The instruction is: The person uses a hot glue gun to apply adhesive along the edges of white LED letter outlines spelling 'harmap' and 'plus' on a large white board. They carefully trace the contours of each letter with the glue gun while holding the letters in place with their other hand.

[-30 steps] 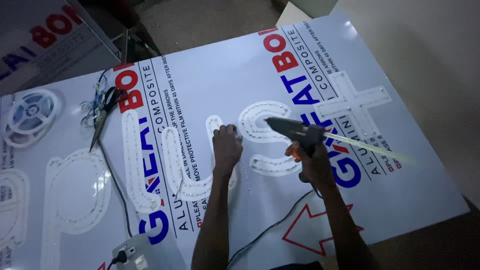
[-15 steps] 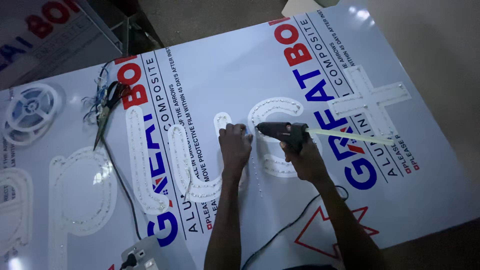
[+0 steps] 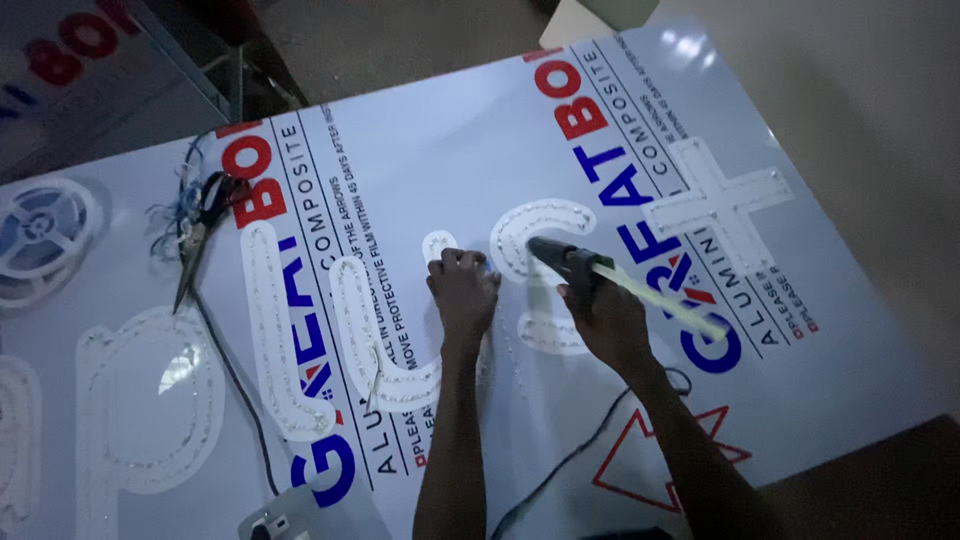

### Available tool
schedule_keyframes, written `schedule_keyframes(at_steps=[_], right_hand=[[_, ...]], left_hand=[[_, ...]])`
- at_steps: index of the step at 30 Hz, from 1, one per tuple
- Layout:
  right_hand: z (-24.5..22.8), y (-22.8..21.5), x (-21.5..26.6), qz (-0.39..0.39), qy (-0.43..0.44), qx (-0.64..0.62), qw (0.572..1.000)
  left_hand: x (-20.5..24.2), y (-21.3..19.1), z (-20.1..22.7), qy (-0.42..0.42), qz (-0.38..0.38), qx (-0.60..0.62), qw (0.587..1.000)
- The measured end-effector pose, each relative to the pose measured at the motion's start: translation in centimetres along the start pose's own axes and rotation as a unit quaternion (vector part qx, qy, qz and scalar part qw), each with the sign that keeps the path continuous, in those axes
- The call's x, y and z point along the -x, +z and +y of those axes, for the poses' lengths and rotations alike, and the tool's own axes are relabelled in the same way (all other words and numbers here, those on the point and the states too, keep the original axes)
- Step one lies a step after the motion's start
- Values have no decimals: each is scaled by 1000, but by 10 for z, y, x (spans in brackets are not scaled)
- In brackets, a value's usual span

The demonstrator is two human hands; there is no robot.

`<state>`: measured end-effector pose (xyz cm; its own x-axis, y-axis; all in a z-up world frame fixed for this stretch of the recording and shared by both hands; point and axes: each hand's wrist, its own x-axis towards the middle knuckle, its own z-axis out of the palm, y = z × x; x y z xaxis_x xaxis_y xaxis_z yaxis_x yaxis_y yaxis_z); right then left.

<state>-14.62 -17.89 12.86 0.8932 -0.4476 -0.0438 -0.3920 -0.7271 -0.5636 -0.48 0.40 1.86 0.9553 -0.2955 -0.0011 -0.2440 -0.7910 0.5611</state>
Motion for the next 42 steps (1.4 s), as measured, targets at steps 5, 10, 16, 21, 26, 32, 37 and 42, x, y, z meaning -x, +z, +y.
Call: schedule_keyframes(at_steps=[5,10,16,21,26,32,37,42], right_hand=[[11,-1,-3,35,-44,-97,994],[-2,-8,-17,19,-72,-188,979],[1,2,-35,4,14,-250,968],[-3,6,-40,-7,24,-238,971],[0,9,-48,-21,39,-219,975],[-12,-3,-42,-39,39,-233,971],[5,15,-50,-26,52,-246,968],[-13,-2,-43,-35,60,-230,971]], left_hand=[[-1,8,1,-3,15,-12,1000],[0,9,3,-1,26,5,1000],[0,2,6,8,33,-9,999],[-1,6,0,0,17,9,1000],[-3,5,4,-4,16,2,1000],[1,6,1,14,32,10,999],[-3,7,-4,22,21,5,1000],[-5,6,-1,-13,-6,4,1000]])
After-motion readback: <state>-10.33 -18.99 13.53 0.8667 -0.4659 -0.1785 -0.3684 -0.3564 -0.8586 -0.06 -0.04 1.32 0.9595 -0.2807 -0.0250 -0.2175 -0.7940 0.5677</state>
